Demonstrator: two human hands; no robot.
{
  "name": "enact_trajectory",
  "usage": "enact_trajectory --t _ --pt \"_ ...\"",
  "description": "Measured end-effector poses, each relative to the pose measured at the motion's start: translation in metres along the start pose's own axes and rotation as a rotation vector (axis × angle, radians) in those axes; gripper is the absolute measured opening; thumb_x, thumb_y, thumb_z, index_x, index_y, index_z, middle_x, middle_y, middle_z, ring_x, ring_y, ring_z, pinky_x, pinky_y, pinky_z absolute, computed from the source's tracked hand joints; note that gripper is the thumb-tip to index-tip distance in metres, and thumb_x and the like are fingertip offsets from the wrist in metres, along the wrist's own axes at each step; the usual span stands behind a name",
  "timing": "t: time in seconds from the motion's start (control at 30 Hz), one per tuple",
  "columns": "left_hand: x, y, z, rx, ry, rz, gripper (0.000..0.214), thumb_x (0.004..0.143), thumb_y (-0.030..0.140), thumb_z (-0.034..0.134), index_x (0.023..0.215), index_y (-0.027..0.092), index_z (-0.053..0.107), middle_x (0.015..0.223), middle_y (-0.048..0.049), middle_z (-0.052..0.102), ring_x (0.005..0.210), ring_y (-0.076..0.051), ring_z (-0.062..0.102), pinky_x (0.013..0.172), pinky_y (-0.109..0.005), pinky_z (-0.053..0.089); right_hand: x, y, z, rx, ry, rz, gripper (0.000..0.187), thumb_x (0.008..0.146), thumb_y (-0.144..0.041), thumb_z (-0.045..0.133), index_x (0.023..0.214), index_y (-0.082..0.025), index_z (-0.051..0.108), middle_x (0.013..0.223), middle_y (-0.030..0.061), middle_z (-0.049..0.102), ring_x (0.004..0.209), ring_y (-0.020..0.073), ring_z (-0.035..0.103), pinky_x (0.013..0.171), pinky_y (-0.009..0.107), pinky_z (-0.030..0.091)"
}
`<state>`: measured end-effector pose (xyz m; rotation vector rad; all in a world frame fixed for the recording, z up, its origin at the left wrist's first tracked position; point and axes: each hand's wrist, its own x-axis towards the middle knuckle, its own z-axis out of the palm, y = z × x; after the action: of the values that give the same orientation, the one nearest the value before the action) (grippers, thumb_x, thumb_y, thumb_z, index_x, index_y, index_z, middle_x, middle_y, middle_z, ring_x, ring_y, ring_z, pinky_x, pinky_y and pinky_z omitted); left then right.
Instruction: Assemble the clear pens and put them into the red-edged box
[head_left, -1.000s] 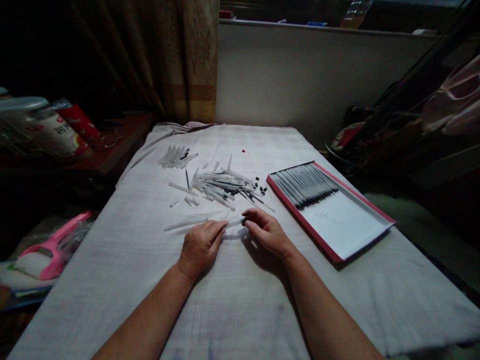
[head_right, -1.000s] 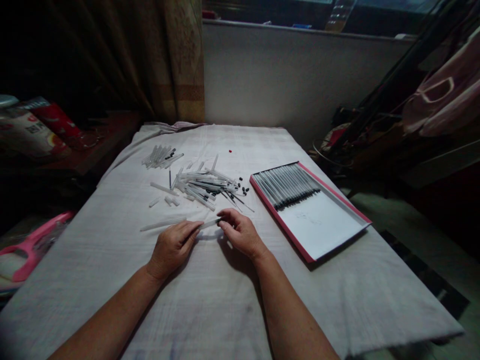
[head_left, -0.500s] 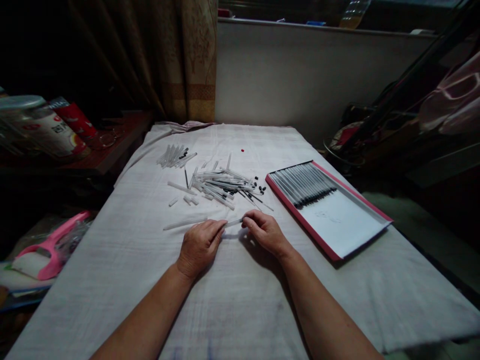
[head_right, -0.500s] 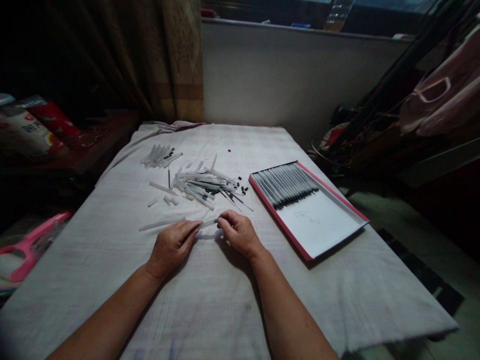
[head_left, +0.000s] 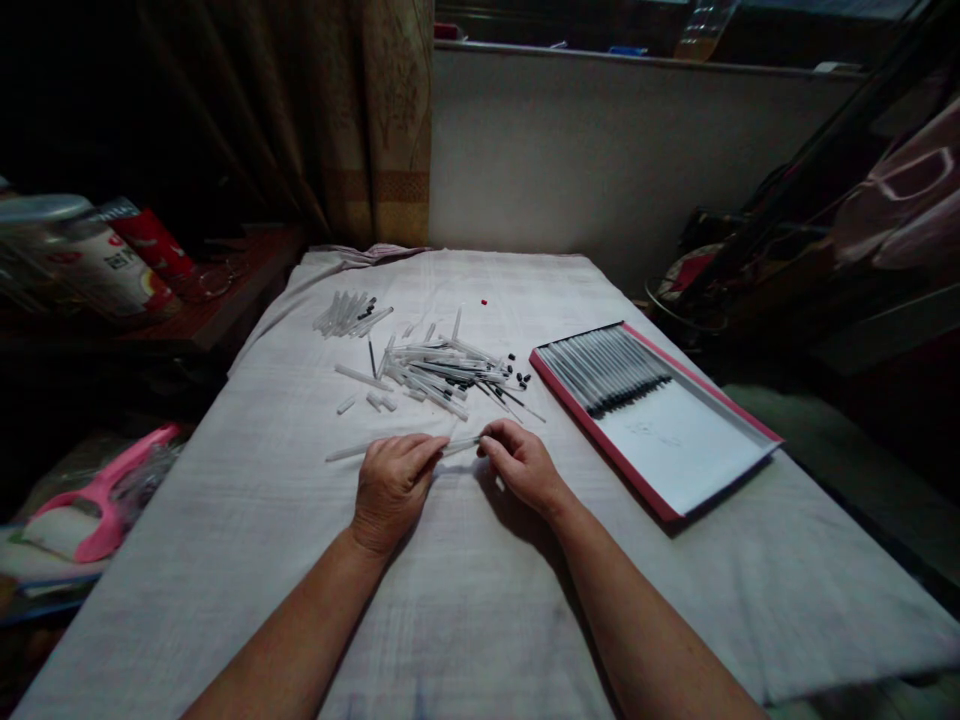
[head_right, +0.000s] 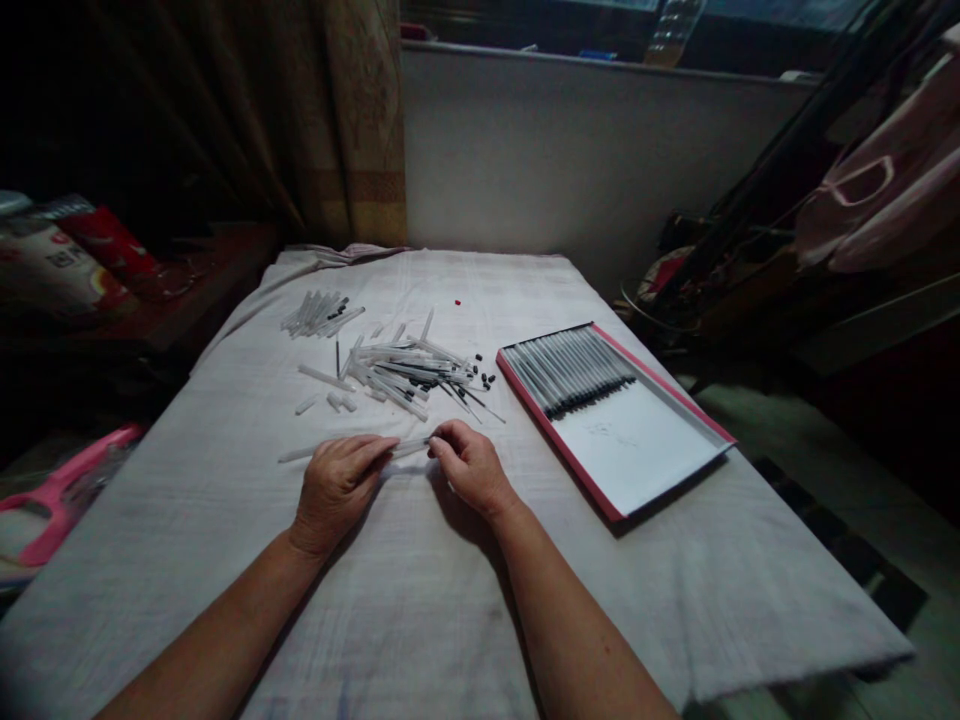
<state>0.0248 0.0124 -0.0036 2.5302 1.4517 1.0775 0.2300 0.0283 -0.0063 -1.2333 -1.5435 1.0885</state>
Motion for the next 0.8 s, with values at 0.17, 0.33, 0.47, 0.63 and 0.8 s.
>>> enact_trajectory --t 0.17,0.33,0.47,0.63,0.8 --pt "0.004 0.003 -0.005 0.07 0.189 -0.105 0.029 0.088 0.029 0.063 0.116 0.021 0.064 0.112 -0.0108 0.067 0.108 -0.027 0.059 0.094 -0.044 0.042 0.006 -0.002 0.004 0.277 0.21 0.131 0.027 0.076 -0.045 0.062 0.081 -0.019 0.056 0.072 0.0011 0.065 0.051 0.0097 0.052 0.046 0.022 0.041" --pt "0.007 0.001 -0.003 -0.285 0.263 -0.348 0.024 0.086 0.041 0.062 0.095 0.019 0.068 0.094 -0.0075 0.067 0.09 -0.021 0.062 0.081 -0.035 0.051 0.007 -0.011 0.009 0.45 0.302 0.177 0.035 0.07 -0.049 0.068 0.084 -0.02 0.054 0.074 0.0022 0.067 0.052 0.0092 0.053 0.038 0.017 0.032" --pt "0.01 0.0 0.002 -0.864 0.26 -0.795 0.047 0.071 0.06 0.069 0.089 0.016 0.069 0.075 -0.0028 0.064 0.059 -0.013 0.057 0.045 -0.022 0.042 0.003 -0.017 0.028 0.411 0.21 0.125 0.03 0.071 -0.046 0.066 0.081 -0.021 0.055 0.071 0.0014 0.067 0.052 0.0096 0.054 0.042 0.019 0.039" --pt "0.016 -0.001 -0.003 -1.161 0.39 -0.998 0.055 0.051 0.056 0.084 0.083 0.014 0.069 0.068 -0.0002 0.063 0.061 -0.012 0.06 0.04 -0.016 0.038 0.005 -0.017 0.043 0.305 0.131 0.089 0.026 0.076 -0.046 0.062 0.076 -0.021 0.055 0.066 0.0004 0.067 0.05 0.0104 0.054 0.049 0.023 0.046" --pt "0.02 -0.008 -0.01 -1.276 0.457 -1.019 0.05 0.06 0.055 0.08 0.087 0.017 0.063 0.091 -0.002 0.069 0.07 -0.012 0.067 0.05 -0.017 0.049 0.027 -0.021 0.04 0.085 -0.059 0.1 0.021 0.084 -0.039 0.056 0.078 -0.019 0.061 0.07 0.0016 0.07 0.05 0.0108 0.056 0.05 0.023 0.046"
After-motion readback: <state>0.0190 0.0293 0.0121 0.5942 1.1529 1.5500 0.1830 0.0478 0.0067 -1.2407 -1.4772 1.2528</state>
